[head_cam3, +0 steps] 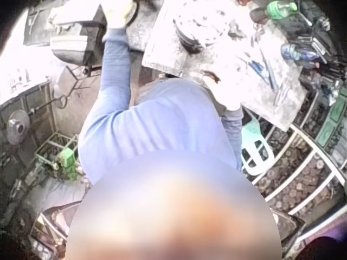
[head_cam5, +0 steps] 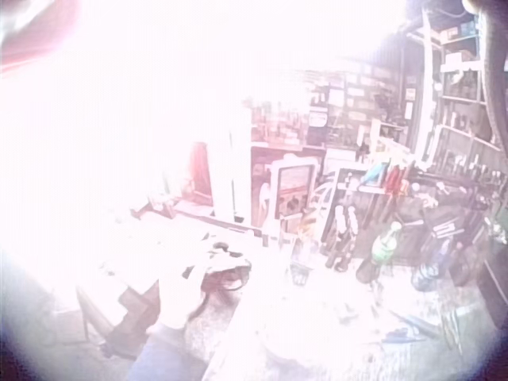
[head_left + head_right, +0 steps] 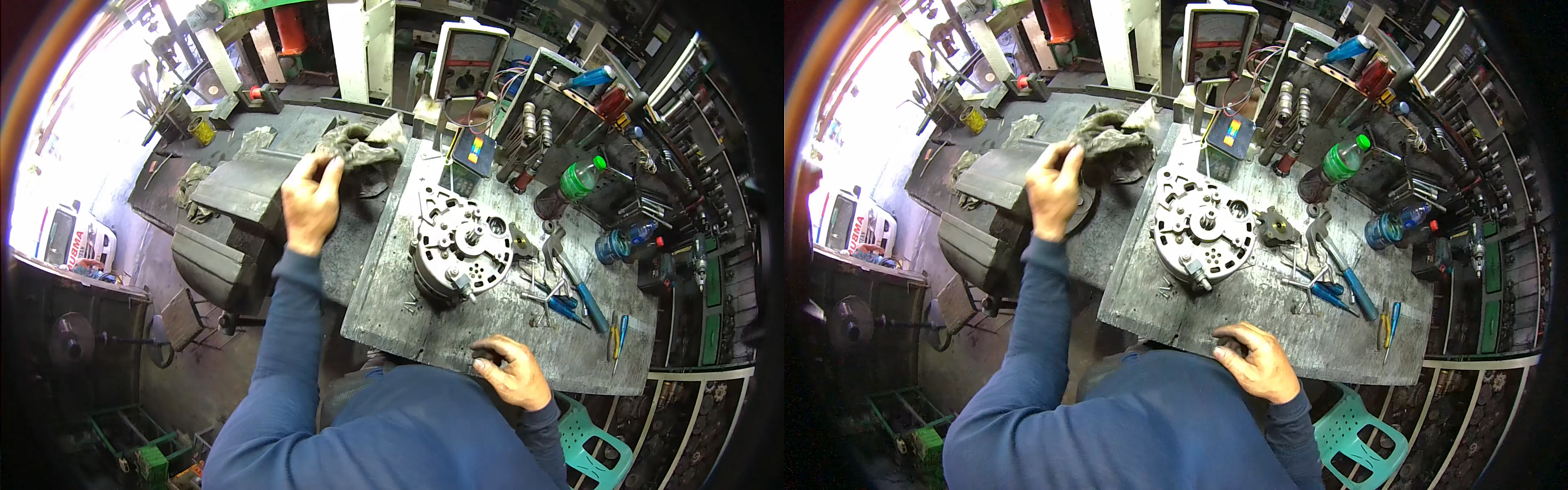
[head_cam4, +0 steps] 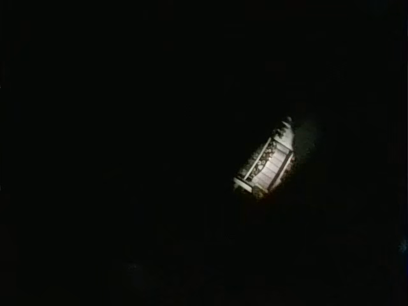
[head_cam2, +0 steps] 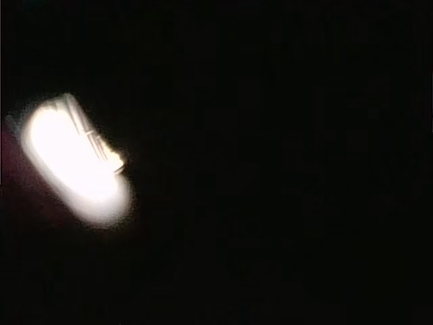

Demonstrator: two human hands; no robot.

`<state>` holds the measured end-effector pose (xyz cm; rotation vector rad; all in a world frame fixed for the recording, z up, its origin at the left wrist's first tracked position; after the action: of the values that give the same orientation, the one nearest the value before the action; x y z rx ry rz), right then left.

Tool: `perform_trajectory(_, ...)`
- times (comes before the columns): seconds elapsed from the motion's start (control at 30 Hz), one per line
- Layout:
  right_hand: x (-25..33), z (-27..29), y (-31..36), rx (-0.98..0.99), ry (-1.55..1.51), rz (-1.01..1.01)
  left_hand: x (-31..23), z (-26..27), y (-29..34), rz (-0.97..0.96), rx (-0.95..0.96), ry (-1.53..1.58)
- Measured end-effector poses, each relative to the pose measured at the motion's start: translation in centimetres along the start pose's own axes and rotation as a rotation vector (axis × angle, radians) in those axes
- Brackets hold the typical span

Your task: The person assembles a mechanical component on a workbench. They place a metal plate onto a cylindrical housing, insert and tighten bolts with a screwdriver, then use a cordless impact wrench to secure additional fasteners.

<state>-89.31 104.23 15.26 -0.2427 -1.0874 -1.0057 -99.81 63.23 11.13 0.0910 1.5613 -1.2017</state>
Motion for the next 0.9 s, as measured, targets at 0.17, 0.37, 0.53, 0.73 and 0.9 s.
perform_trajectory(0.17,4.2,-3.4,-6.6,0.106,0.010,0.632,-6.3,6.0,7.7,0.465,0.433,0.044)
perform_trajectory(0.37,0.8,-14.2,-16.1,0.037,0.247,0.398,-5.5,6.2,16.7,0.801,0.431,0.184)
perform_trajectory(0.53,-1.7,-15.8,-18.2,-0.176,0.117,0.386,-4.4,8.0,18.2,0.909,0.029,0.140)
perform_trajectory(0.73,-1.1,-15.6,-17.1,-0.121,-0.084,0.586,-3.7,8.0,19.3,0.615,0.142,-0.249)
perform_trajectory(0.9,-0.2,-15.9,-17.7,0.295,-0.516,0.396,-2.6,6.2,18.7,0.745,0.371,0.154)
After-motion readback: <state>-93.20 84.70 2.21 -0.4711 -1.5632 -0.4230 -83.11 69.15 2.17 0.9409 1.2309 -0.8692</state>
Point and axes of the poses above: each hand's wrist, its own y-axis away from the middle knuckle, its own z-axis out of the back of the hand, x = y × z, the point moved 1 cm from there along -y, towards the middle knuckle, and after that the axes turned 2 degrees about -z, right-handed, at the moved point
